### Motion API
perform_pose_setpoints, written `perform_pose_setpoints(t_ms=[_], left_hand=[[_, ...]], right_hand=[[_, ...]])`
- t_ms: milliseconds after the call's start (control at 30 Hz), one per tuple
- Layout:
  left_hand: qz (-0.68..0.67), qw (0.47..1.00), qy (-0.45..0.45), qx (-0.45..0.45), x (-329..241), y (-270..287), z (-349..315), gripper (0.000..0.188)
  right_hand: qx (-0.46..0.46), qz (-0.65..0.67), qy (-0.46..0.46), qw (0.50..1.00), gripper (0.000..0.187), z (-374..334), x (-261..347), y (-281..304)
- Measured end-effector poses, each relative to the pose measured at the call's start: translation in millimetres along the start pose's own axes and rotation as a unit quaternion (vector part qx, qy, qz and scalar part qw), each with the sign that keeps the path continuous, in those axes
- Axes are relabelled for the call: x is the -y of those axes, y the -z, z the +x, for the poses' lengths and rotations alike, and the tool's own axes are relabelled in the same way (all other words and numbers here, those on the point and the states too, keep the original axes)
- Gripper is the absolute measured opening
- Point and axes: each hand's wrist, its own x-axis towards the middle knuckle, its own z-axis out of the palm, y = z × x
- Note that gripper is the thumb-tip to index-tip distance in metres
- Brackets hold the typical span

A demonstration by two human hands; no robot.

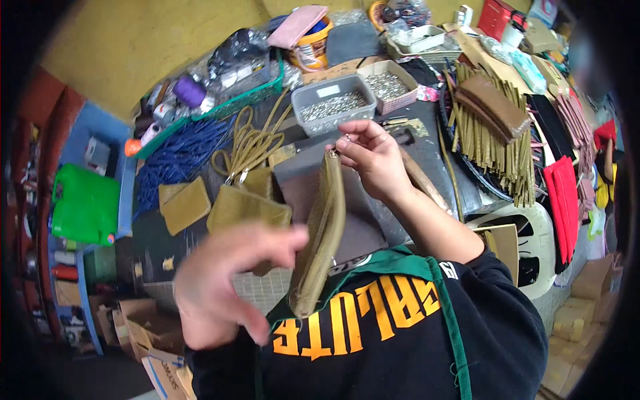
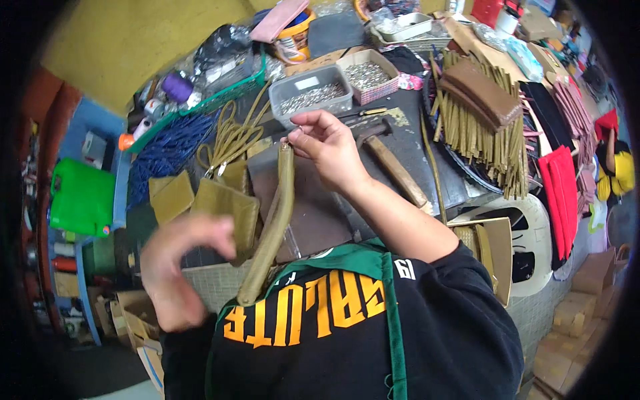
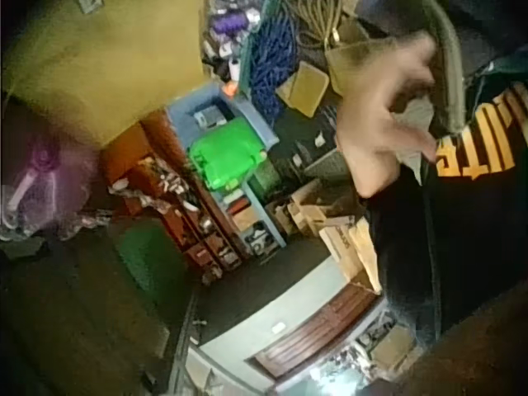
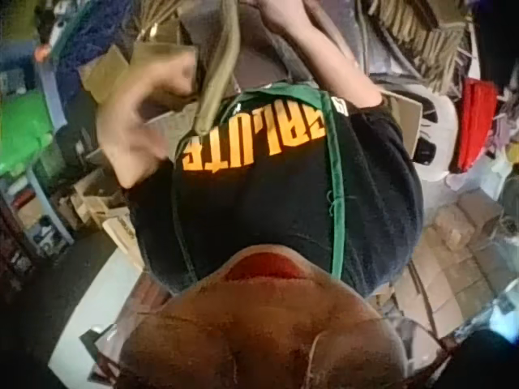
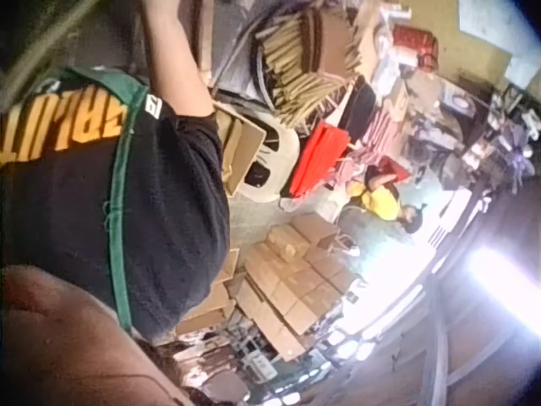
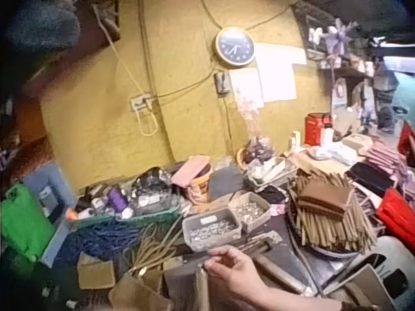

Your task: The person attaches hardware and zipper sliders to straps and pouches by hand, threading and folding the straps at the workbench.

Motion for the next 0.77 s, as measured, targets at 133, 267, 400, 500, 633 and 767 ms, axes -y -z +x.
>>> perform_pose_setpoints(t_ms=[133,267,400,500,633,767], left_hand=[[-0.251,0.950,0.017,-0.183,79,-20,55,0.066],[-0.355,0.923,0.002,-0.151,104,-69,82,0.047],[-0.398,0.905,0.013,-0.151,101,-74,98,0.033],[-0.307,0.938,-0.024,-0.160,107,-72,99,0.027],[-0.178,0.972,0.095,-0.118,97,-60,74,0.030],[-0.107,0.985,0.057,-0.123,100,-74,43,0.044]], right_hand=[[0.048,-0.046,0.064,0.996,0.022,-18,-1,-15],[0.018,-0.193,0.126,0.973,0.027,-12,18,-2],[0.023,-0.124,0.078,0.989,0.026,-12,24,6],[0.058,-0.069,0.021,0.996,0.024,-18,21,5],[0.081,-0.071,-0.020,0.994,0.015,-25,14,-2],[0.176,-0.198,-0.014,0.964,0.011,-38,-5,-3]])
